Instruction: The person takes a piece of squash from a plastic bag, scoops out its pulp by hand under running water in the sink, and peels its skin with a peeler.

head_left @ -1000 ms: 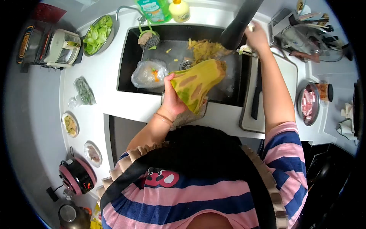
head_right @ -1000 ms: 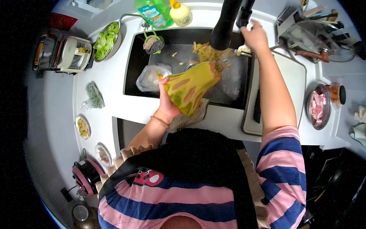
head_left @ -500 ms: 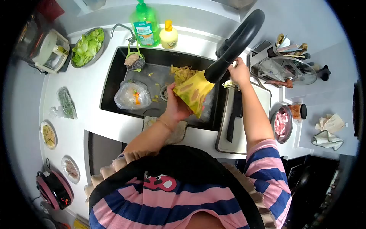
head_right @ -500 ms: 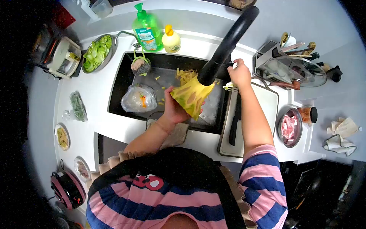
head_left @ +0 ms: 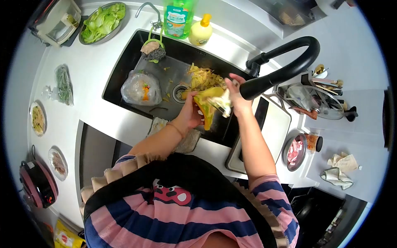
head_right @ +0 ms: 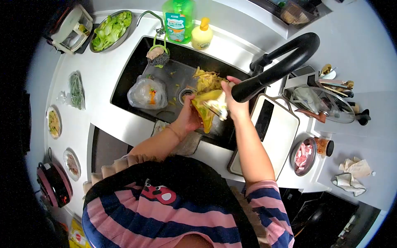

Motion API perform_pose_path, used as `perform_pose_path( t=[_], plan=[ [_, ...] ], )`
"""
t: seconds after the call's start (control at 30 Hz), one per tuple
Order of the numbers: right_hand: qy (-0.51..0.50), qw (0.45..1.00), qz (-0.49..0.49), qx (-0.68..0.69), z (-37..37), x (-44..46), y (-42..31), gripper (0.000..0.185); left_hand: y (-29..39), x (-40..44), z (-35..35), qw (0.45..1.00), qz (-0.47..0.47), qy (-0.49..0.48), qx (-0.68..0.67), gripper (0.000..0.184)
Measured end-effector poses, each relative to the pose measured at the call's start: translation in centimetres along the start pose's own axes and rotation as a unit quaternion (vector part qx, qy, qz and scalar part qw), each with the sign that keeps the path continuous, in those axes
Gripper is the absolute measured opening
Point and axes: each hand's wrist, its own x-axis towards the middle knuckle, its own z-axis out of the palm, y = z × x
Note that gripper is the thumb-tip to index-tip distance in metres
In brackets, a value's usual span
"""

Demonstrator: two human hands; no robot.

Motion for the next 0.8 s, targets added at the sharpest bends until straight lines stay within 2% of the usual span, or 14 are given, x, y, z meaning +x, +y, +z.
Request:
perform_pose_path(
  t=[0.03, 0.1, 0.17, 0.23, 0.33, 0.47, 0.57, 0.67, 0.73, 0.77, 0.8],
  plan=[
    [0.011, 0.999, 0.033, 0.017, 1.7, 0.8, 0.5, 0.031, -0.1, 0.1, 0.0, 1.0, 0.001, 0.0, -0.005, 0.069],
    [0.019, 0.997, 0.065, 0.032, 3.3, 1.3, 0.3, 0.033, -0.1, 0.2, 0.1, 0.997, -0.03, 0.072, 0.014, 0.065],
    [-0.061, 0.99, 0.105, 0.077, 4.0, 1.4, -1.2, 0.035, -0.2, 0.2, 0.3, 0.997, -0.027, 0.072, 0.025, 0.066],
    [-0.073, 0.988, 0.1, 0.093, 3.5, 0.5, -2.3, 0.035, 0.0, 0.0, 0.2, 0.997, -0.024, 0.071, 0.03, 0.066],
    [-0.087, 0.989, 0.082, 0.091, 0.7, -1.1, -2.8, 0.038, 0.1, 0.0, -0.2, 0.996, -0.038, 0.081, 0.02, 0.054],
    [-0.094, 0.979, 0.149, 0.105, -3.2, -2.9, -3.4, 0.046, -0.3, 1.4, -0.5, 0.999, -0.046, 0.017, 0.002, 0.043],
    [-0.028, 0.979, 0.079, 0.188, -4.1, -3.5, -2.8, 0.039, -1.7, 4.1, -0.8, 0.999, -0.044, 0.007, -0.005, 0.038],
    [0.019, 0.987, 0.067, 0.148, -4.8, -3.6, -1.8, 0.032, -2.4, 4.3, 0.8, 0.999, -0.027, -0.035, 0.011, 0.032],
    [0.017, 0.979, 0.071, 0.19, -6.0, -4.0, -0.9, 0.025, -3.5, 5.3, 1.5, 0.997, 0.022, -0.074, -0.026, 0.034],
    [0.024, 0.973, 0.078, 0.216, -6.5, -4.1, -0.7, 0.025, -4.0, 5.8, 1.7, 0.998, 0.035, -0.049, -0.003, 0.037],
    [0.03, 0.966, 0.085, 0.242, -6.8, -4.3, -0.6, 0.025, -3.5, 5.5, 1.6, 0.997, -0.024, -0.071, -0.003, 0.035]
  ],
)
